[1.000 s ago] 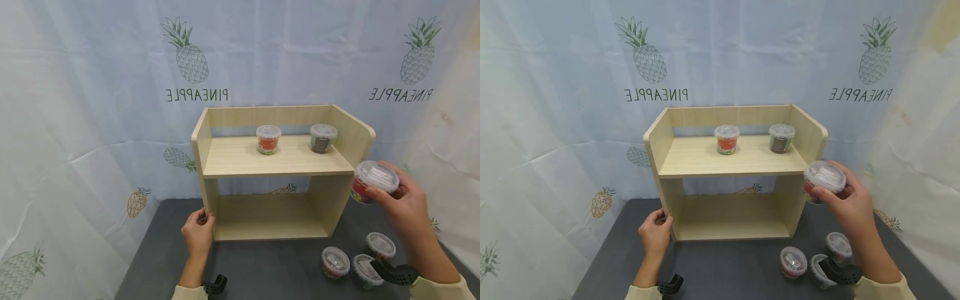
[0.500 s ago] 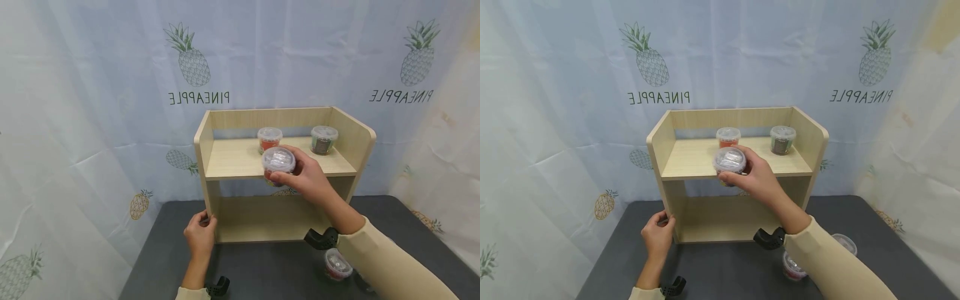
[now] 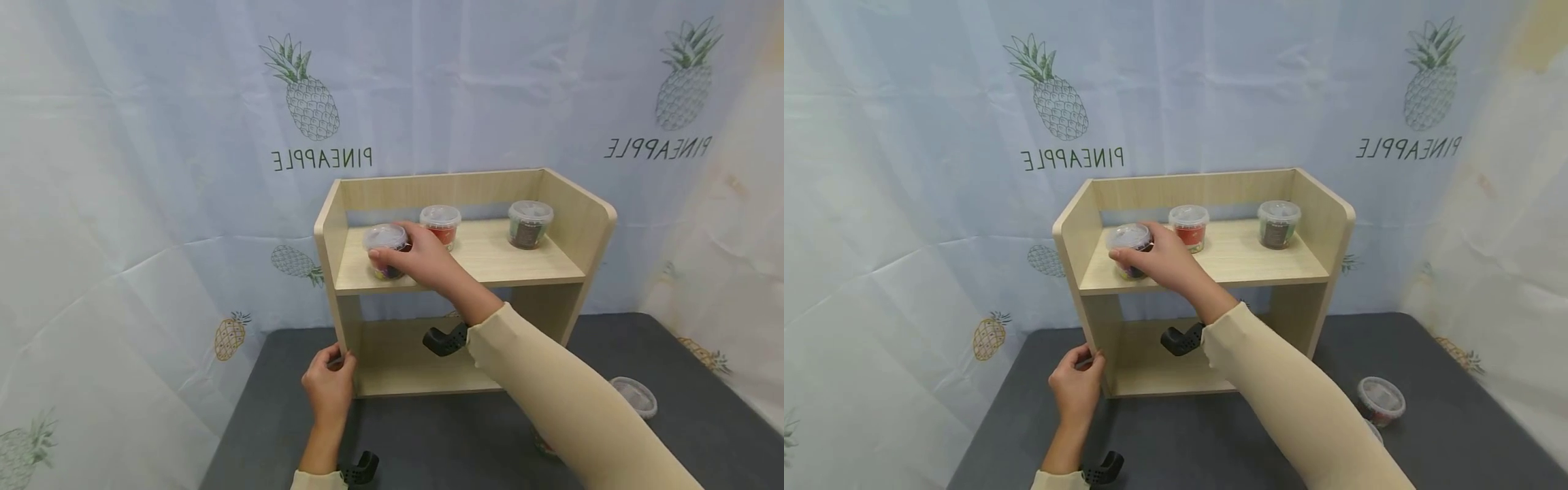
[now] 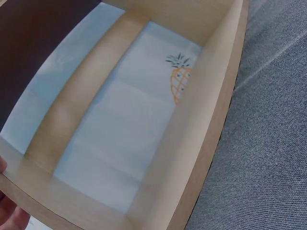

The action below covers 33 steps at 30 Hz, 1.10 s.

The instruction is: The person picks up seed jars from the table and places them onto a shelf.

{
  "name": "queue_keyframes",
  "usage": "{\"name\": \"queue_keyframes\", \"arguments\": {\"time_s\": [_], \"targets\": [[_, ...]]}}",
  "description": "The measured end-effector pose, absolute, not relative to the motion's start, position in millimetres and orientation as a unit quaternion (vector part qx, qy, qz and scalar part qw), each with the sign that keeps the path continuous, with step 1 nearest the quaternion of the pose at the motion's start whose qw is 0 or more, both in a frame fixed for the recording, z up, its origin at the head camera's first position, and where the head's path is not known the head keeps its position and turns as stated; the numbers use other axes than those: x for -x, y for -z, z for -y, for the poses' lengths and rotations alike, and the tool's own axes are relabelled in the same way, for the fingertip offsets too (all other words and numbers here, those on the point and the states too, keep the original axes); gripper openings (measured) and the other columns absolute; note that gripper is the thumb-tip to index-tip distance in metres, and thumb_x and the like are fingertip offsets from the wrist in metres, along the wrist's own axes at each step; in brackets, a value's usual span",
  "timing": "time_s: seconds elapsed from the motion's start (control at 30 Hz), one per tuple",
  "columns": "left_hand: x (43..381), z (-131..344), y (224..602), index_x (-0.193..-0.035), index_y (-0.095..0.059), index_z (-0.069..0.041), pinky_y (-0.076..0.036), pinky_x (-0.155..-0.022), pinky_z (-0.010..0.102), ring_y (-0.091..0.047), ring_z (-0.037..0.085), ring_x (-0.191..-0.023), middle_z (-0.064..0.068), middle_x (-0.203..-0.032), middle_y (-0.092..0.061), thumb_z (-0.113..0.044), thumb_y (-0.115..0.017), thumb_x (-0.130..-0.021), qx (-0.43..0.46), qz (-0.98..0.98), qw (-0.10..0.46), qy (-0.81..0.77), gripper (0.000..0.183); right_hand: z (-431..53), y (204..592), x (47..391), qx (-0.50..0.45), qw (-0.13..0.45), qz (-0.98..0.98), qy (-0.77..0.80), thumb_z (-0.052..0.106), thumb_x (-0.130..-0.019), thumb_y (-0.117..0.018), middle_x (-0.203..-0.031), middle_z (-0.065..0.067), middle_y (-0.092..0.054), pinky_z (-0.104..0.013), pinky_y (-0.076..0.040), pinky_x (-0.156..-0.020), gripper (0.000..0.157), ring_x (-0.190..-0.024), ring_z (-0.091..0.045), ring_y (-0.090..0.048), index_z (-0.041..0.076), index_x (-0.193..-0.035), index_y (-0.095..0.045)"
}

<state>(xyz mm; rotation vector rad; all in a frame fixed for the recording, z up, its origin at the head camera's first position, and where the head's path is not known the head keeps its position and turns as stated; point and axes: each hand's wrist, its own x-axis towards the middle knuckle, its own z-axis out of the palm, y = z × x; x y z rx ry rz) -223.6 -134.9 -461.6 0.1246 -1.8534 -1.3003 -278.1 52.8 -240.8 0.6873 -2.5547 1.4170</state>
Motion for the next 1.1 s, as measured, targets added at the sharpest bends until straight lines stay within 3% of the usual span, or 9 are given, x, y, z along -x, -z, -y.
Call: {"name": "queue_keyframes", "arguments": {"time_s": [0.27,0.53,1.1], "targets": [[224,135,462,-0.087,-0.075,-0.001,-0.052,-0.055,0.008,-0.072,0.022,-0.064,0.008,-0.085,-0.074,0.000,-0.076,-0.074,-0.049,0.734,0.428,0.525,0.013,-27,236,298,-0.195,0.050,0.857,-0.475,0.054,-0.081,-0.073,-0.126,-0.003,-0.062,-0.038,-0.050,-0.097,0.075,-0.109,-0.018,-0.059,0.014,-0.140,-0.050],[224,133,463,-0.086,-0.075,-0.002,-0.051,-0.055,0.007,-0.072,0.021,-0.063,0.008,-0.085,-0.074,0.000,-0.077,-0.074,-0.053,0.740,0.430,0.515,0.013,-15,239,309,-0.173,0.038,0.845,-0.504,0.053,-0.082,-0.072,-0.120,-0.001,-0.062,-0.036,-0.049,-0.094,0.065,-0.105,-0.018,-0.057,0.015,-0.131,-0.054],[227,133,460,-0.086,-0.074,0.000,-0.052,-0.055,0.008,-0.072,0.022,-0.063,0.010,-0.085,-0.073,0.000,-0.076,-0.075,-0.047,0.735,0.431,0.521,0.011,-1,239,316,-0.149,0.060,0.853,-0.497,0.057,-0.081,-0.072,-0.128,-0.005,-0.058,-0.038,-0.048,-0.099,0.076,-0.113,-0.020,-0.055,0.014,-0.138,-0.047]]}}
